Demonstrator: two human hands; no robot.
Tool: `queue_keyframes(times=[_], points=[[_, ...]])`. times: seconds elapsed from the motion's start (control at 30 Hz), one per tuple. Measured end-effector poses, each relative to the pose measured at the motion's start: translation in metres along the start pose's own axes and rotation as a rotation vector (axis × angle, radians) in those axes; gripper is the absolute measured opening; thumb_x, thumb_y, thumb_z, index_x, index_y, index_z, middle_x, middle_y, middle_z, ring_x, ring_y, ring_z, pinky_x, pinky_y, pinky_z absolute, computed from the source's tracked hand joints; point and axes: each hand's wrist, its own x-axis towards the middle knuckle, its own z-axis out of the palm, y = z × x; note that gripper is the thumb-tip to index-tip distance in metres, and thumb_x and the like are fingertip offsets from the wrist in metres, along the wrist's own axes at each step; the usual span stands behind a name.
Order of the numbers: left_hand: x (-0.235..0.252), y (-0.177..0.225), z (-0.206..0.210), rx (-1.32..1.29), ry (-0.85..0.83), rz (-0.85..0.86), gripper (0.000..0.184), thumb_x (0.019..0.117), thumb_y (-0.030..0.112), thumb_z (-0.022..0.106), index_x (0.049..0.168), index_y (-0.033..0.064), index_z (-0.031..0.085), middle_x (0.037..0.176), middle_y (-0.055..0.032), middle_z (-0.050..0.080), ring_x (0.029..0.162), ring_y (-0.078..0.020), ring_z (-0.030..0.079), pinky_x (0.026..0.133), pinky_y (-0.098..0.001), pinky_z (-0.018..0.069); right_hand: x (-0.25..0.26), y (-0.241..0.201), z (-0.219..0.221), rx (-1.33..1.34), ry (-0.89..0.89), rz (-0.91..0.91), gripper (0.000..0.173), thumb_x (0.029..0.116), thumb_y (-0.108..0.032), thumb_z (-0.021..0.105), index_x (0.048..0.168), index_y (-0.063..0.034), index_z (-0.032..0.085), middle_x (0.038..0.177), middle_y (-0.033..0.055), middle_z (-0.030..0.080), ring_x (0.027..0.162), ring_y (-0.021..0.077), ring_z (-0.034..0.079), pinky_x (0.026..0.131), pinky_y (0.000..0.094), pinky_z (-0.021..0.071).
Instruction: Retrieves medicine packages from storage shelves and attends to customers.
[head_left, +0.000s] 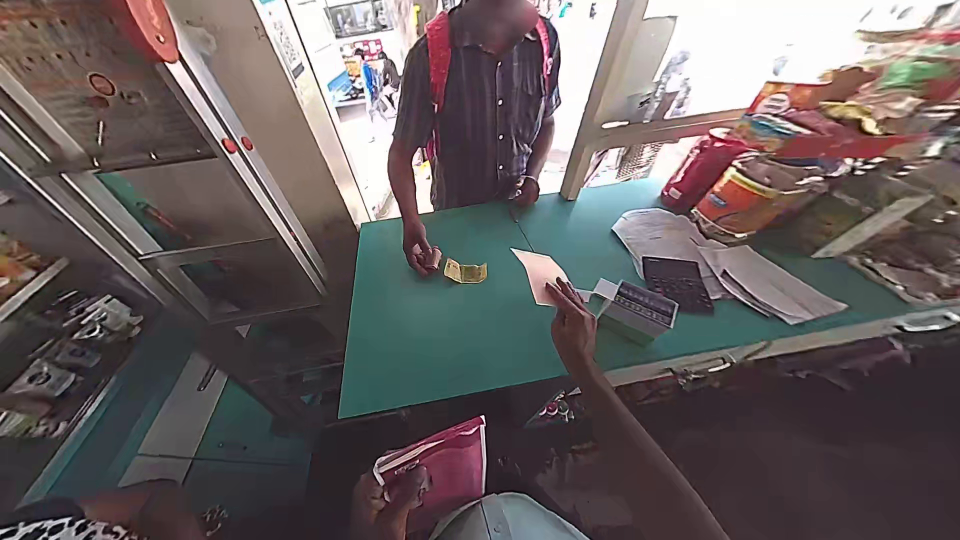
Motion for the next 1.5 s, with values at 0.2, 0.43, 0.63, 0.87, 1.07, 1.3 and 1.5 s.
queue_keyframes(times=[0.2, 0.43, 0.63, 0.87, 1.07, 1.3, 1.5], points=[[0.003, 0.001, 0.030, 0.040, 0.283, -0.102, 0.026, 0.0839, -0.009, 0.069, 0.101, 0.0098, 0.073, 0.089, 0.0068, 0.078, 0.080, -0.0037, 0.074, 0.077, -0.0254, 0.0629, 0.056, 0.040, 0.054, -0.206, -0.287, -0.031, 0.050, 0.0966, 0.007, 0.041, 0.132, -0.0138, 0.070, 0.144, 0.0143, 0.061, 0.140, 0.0385, 0.050, 0.120, 0.0650, 0.0271], [0.009, 0.005, 0.072, 0.137, 0.411, -0.175, 0.026, 0.0846, -0.010, 0.067, 0.099, 0.0103, 0.074, 0.089, 0.0088, 0.078, 0.082, -0.0018, 0.073, 0.079, -0.0241, 0.0625, 0.078, 0.044, 0.057, -0.377, -0.858, 0.100, 0.052, 0.0962, 0.001, 0.048, 0.144, -0.0151, 0.060, 0.157, 0.0147, 0.047, 0.151, 0.0421, 0.031, 0.120, 0.0728, 0.0056], [-0.005, -0.004, 0.093, 0.187, 0.535, -0.188, 0.028, 0.0852, -0.009, 0.067, 0.103, 0.0112, 0.074, 0.093, 0.0073, 0.078, 0.084, -0.0037, 0.074, 0.080, -0.0247, 0.0625, 0.081, 0.019, 0.063, 0.034, -0.659, 0.009, 0.030, 0.1001, -0.012, 0.056, 0.125, -0.0069, 0.072, 0.135, 0.0181, 0.065, 0.132, 0.0371, 0.057, 0.112, 0.0573, 0.0419], [0.008, -0.008, 0.107, 0.174, 0.568, -0.149, 0.027, 0.0847, -0.008, 0.069, 0.100, 0.0119, 0.075, 0.091, 0.0076, 0.078, 0.083, -0.0030, 0.074, 0.080, -0.0246, 0.0625, 0.113, -0.048, 0.137, 0.102, -0.791, 0.012, 0.046, 0.1004, -0.042, 0.062, 0.133, -0.0097, 0.064, 0.116, 0.0183, 0.069, 0.105, 0.0396, 0.067, 0.082, 0.0603, 0.0538], [0.015, 0.001, 0.111, 0.170, 0.622, -0.109, 0.026, 0.0857, -0.008, 0.068, 0.100, 0.0115, 0.075, 0.090, 0.0086, 0.078, 0.082, -0.0023, 0.074, 0.080, -0.0236, 0.0624, 0.117, -0.072, 0.204, -0.108, -0.893, 0.097, 0.076, 0.0928, -0.046, 0.070, 0.151, -0.0069, 0.042, 0.134, 0.0310, 0.054, 0.115, 0.0502, 0.059, 0.084, 0.0635, 0.0525], [-0.014, -0.004, 0.111, 0.049, 0.865, -0.245, 0.033, 0.0855, -0.002, 0.071, 0.118, 0.0011, 0.065, 0.102, -0.0013, 0.076, 0.094, -0.0110, 0.073, 0.086, -0.0304, 0.0626, 0.104, -0.060, 0.191, 0.085, -0.948, -0.105, 0.041, 0.0960, -0.010, 0.064, 0.135, 0.0010, 0.057, 0.124, 0.0323, 0.061, 0.110, 0.0539, 0.061, 0.085, 0.0725, 0.0484], [-0.063, 0.010, 0.087, -0.180, 1.032, -0.260, 0.020, 0.0893, -0.007, 0.067, 0.109, -0.0030, 0.066, 0.095, -0.0087, 0.076, 0.088, -0.0150, 0.074, 0.083, -0.0335, 0.0629, 0.064, -0.105, 0.096, 0.837, -1.079, -0.046, 0.065, 0.0913, -0.025, 0.071, 0.149, -0.0088, 0.044, 0.119, 0.0067, 0.067, 0.101, 0.0107, 0.068, 0.089, 0.0323, 0.0590]])
